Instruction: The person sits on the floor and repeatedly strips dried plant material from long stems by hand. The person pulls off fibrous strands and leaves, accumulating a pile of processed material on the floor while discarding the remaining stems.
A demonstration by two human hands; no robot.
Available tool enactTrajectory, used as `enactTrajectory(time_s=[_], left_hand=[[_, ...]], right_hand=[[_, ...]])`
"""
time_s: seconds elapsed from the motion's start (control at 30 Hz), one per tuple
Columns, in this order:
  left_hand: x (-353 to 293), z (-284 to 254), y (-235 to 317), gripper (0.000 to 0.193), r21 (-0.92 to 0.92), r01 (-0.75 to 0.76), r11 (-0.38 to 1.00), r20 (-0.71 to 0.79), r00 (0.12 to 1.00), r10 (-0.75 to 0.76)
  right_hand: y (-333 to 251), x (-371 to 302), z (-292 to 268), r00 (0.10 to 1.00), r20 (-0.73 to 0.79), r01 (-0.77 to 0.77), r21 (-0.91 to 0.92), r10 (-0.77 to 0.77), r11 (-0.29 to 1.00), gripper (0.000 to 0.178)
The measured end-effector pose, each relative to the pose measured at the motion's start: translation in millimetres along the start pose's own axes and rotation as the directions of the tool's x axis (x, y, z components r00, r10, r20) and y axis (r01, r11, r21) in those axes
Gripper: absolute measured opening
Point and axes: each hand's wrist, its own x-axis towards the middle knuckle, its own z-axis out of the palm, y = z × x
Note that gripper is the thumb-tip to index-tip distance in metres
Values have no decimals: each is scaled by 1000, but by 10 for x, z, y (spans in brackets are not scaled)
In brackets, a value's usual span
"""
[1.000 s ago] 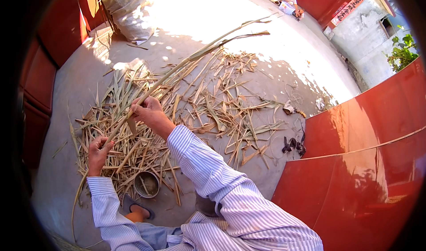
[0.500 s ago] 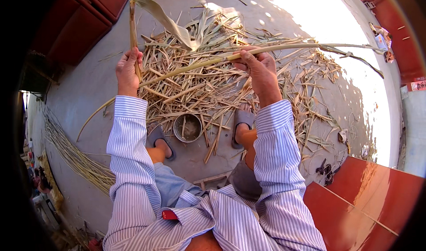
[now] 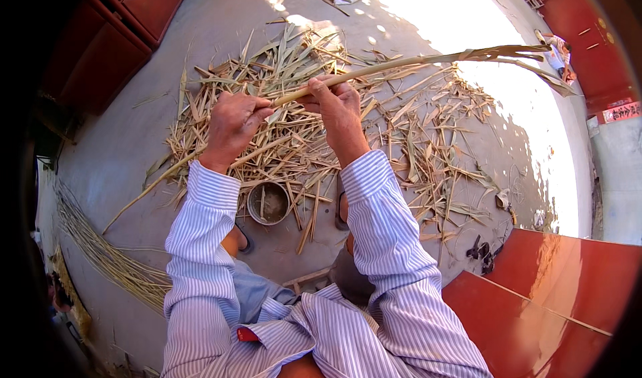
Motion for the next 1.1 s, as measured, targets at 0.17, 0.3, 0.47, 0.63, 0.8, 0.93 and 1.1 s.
enactTrajectory(time_s=[0.17, 0.3, 0.47, 0.63, 0.8, 0.93, 1.1], left_hand=[[57, -269, -54, 12, 68, -15, 998, 11, 1000, 15], [-102, -448, -421, 19, 214, 69, 974, 68, 994, -85], [68, -103, -32, 32, 64, -9, 998, 9, 1000, 8], [115, 96, -61, 20, -80, 103, 991, -57, 992, -108], [81, -84, -197, 16, -122, 222, 967, 19, 975, -222], [83, -108, -246, 20, -231, 349, 908, 192, 932, -309], [75, 182, -87, 23, -280, 291, 915, 70, 957, -283]], right_hand=[[-190, 33, -244, 988, -124, 107, 78, -97, 991, 20], [-137, 85, -346, 990, -138, 56, 84, -44, 995, 20], [39, 6, 5, 997, 30, 66, -9, -66, 998, 24], [33, -24, 1, 993, 97, 65, 31, -68, 997, 23], [-48, -14, -185, 989, 81, 119, 26, -121, 993, 25], [-94, 6, -263, 978, 28, 202, 83, -205, 976, 23], [-80, -22, -158, 975, -1, 224, 40, -224, 974, 24]])
